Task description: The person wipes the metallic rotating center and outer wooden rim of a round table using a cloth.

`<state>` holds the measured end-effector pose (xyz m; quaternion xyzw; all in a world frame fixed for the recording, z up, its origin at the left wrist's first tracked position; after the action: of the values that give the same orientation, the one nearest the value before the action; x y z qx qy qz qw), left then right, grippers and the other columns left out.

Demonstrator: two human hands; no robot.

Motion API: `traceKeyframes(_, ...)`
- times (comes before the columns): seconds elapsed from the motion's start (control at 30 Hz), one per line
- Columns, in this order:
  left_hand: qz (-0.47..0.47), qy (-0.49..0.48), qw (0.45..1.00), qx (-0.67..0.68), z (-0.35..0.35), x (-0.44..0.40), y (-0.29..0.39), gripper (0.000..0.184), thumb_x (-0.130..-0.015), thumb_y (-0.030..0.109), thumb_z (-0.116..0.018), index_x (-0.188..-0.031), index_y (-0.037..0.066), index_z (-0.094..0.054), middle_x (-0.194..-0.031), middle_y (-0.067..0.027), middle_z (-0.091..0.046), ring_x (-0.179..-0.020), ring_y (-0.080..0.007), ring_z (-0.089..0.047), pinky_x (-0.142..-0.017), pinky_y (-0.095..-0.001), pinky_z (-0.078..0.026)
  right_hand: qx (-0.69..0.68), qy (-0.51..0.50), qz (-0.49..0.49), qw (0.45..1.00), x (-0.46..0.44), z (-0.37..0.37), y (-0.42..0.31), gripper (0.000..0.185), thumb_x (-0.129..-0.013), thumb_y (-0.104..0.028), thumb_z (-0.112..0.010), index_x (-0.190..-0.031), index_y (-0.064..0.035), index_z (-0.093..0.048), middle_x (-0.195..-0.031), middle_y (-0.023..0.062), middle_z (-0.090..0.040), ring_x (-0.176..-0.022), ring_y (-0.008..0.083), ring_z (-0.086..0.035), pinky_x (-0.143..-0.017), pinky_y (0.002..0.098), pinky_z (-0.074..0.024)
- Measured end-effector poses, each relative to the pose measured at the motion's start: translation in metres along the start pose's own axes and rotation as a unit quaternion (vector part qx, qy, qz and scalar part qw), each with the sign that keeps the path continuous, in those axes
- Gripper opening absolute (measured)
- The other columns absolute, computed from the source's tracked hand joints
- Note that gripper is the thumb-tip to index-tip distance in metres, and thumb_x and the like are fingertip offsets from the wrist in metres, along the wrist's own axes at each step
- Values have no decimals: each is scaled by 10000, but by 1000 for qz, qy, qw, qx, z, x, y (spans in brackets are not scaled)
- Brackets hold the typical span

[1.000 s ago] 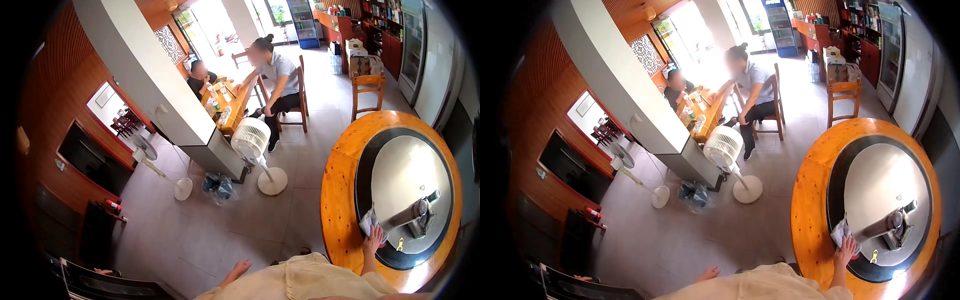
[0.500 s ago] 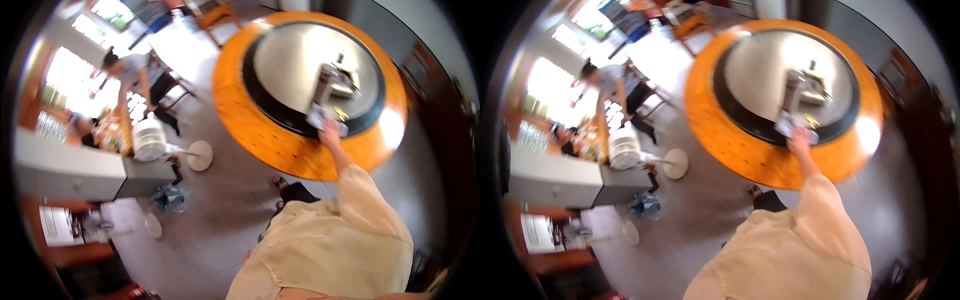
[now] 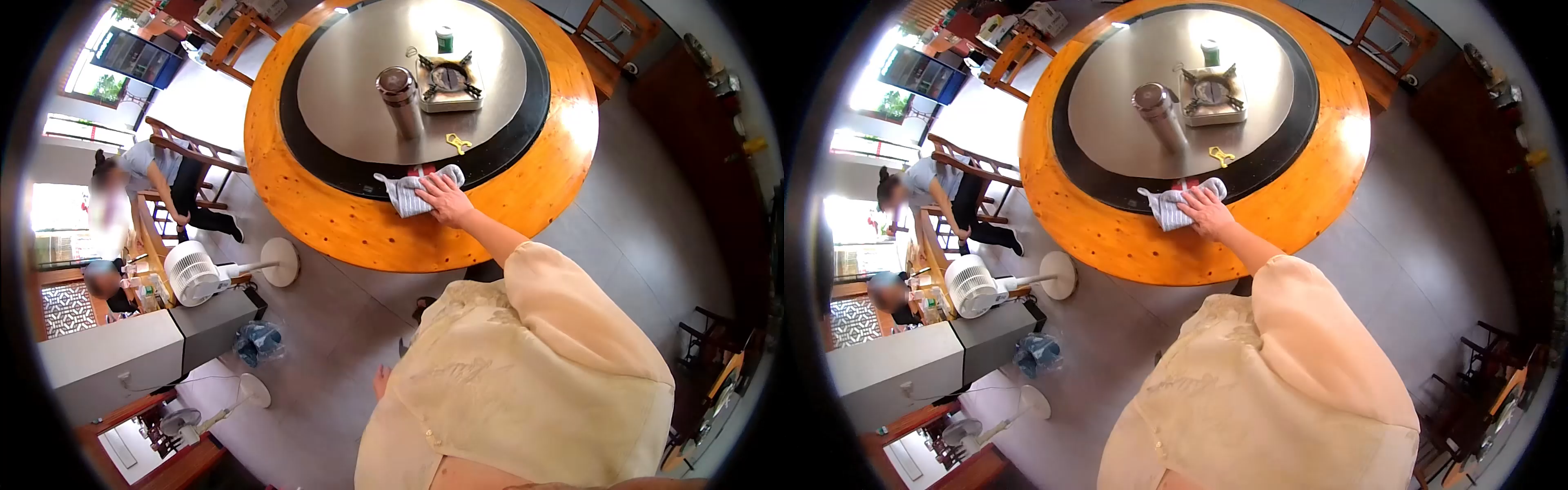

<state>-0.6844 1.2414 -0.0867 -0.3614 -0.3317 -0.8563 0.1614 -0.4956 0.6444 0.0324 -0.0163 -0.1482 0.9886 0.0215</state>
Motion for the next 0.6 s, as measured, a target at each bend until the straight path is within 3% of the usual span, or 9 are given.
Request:
traceKeyframes(0.07,1,-22,999,26,-21,0,20,612,-910,321,-581,-1373,-56,-449,-818,-59,-639,-708,-125,-561,-643,-294,-476,-9,5,57,998,21,7,18,641,-806,-230,-635,-1409,-159,-430,-1529,88,-330,-1449,305,-213,-1175,469,-161)
traceKeyframes(0.13,-23,-38,997,63,-44,-5,49,587,-910,283,-589,-1370,-56,-453,-784,-22,-610,-686,-97,-540,-591,-262,-455,-18,1,50,999,43,19,51,653,-780,-197,-639,-1402,-156,-443,-1528,81,-335,-1447,297,-226,-1175,464,-170)
traceKeyframes(0.23,24,-50,979,198,-58,7,148,564,-906,242,-606,-1374,-38,-462,-765,6,-579,-650,-77,-504,-552,-240,-420,-31,3,27,999,71,34,111,676,-743,-139,-637,-1393,-148,-453,-1535,72,-327,-1450,285,-228,-1181,457,-177)
traceKeyframes(0.37,-27,-39,990,132,-66,17,265,539,-910,215,-617,-1376,-13,-473,-764,19,-565,-642,-64,-483,-560,-212,-398,-51,10,-13,999,80,62,213,689,-712,-103,-637,-1379,-143,-471,-1511,95,-368,-1435,307,-261,-1168,471,-215)
traceKeyframes(0.47,-48,-39,995,79,-66,1,304,540,-915,217,-617,-1381,-9,-469,-851,-9,-607,-727,-91,-539,-648,-227,-446,-35,111,-85,990,74,70,314,669,-711,-32,-603,-1364,-118,-486,-1459,140,-423,-1397,367,-313,-1147,494,-250)
traceKeyframes(0.53,-82,-43,994,64,-70,-12,312,546,-914,216,-622,-1386,-8,-464,-927,-35,-635,-807,-112,-570,-725,-242,-471,-2,86,-232,969,60,84,365,601,-830,-131,-603,-1410,-141,-444,-1481,167,-389,-1381,415,-310,-1118,516,-278)
traceKeyframes(0.6,-108,-42,993,26,-73,0,353,546,-914,221,-621,-1376,-22,-464,-977,-71,-645,-865,-131,-579,-786,-250,-468,41,110,-295,948,45,86,400,541,-923,-282,-539,-1439,-183,-411,-1515,169,-333,-1375,440,-303,-1116,517,-275)
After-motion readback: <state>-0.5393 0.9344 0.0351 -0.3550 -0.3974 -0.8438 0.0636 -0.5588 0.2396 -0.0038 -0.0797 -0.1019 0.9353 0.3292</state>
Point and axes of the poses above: each hand's wrist, its own x-axis away from the middle knuckle, its own z-axis out of the back of the hand, y = z × x, the point moved 4 cm from there along -x, towards the middle knuckle
